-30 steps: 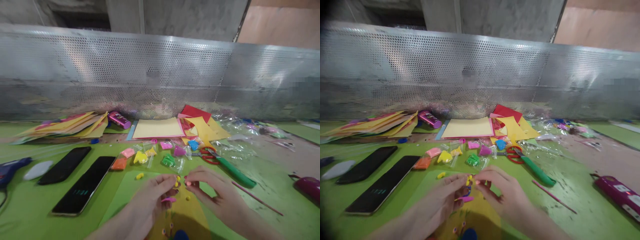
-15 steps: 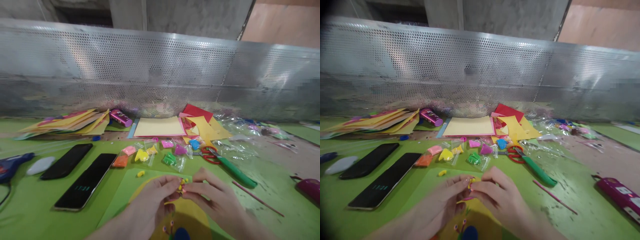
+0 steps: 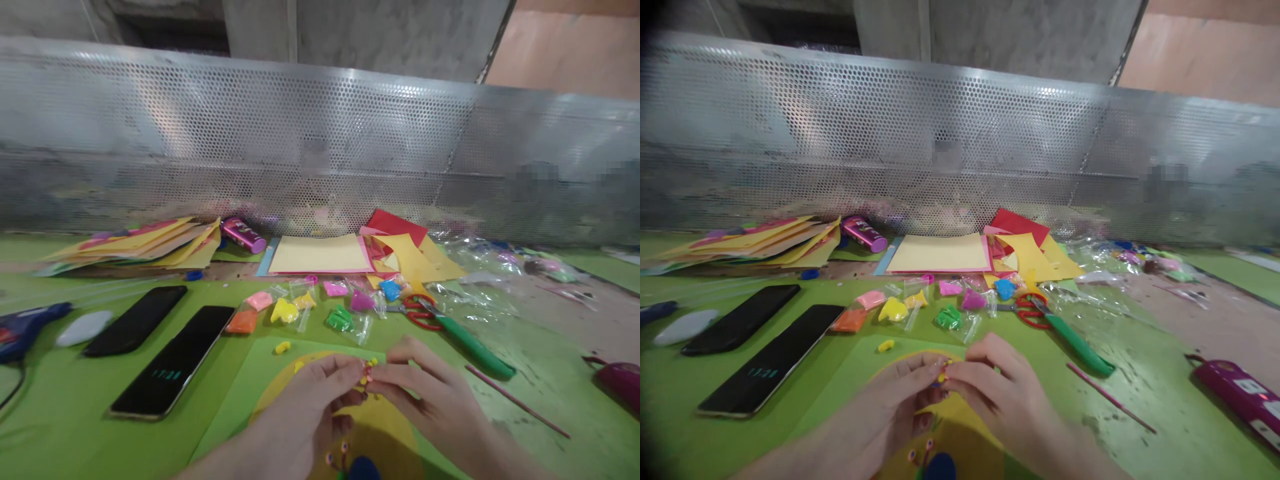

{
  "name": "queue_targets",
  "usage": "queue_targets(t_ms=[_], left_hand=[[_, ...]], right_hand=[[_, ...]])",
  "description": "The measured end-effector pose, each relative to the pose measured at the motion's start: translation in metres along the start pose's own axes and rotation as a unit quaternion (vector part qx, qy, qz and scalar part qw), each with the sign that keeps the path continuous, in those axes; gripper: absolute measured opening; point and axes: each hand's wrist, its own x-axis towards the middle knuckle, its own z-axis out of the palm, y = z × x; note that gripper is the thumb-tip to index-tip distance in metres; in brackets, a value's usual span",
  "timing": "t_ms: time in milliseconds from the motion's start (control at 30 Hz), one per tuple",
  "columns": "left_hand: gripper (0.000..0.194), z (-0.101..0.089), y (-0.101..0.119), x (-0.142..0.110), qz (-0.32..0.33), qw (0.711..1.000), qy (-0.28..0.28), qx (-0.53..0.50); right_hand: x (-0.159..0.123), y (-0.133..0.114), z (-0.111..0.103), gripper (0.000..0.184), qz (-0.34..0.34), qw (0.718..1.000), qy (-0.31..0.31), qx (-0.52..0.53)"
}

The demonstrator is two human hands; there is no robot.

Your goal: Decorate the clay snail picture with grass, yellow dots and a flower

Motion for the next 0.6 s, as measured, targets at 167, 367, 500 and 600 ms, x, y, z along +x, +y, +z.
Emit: queue_targets(t_ms=[167, 367, 500, 600], left_hand=[[0.017, -0.0018, -0.0009, 0.0007, 0.002, 1.0, 0.001, 0.016], [0.014, -0.0056, -0.0007, 0.0043, 0.019, 0.998, -0.003, 0.058], [0.013, -0.0052, -0.0001, 0.0029, 0.037, 0.996, -0.005, 0.078], [0.016, -0.0023, 0.0019, -0.0003, 0.035, 0.995, 0.007, 0.095]], right_hand=[[0.0028, -0.0015, -0.0013, 0.011, 0.024, 1.0, 0.005, 0.016], [0.005, -0.0013, -0.0019, 0.016, 0.043, 0.998, -0.022, 0.032], [0.0039, -0.0009, -0.0023, 0.016, 0.052, 0.998, -0.027, 0.033], [0.0035, -0.0001, -0.0027, 0.015, 0.05, 0.998, -0.02, 0.035]])
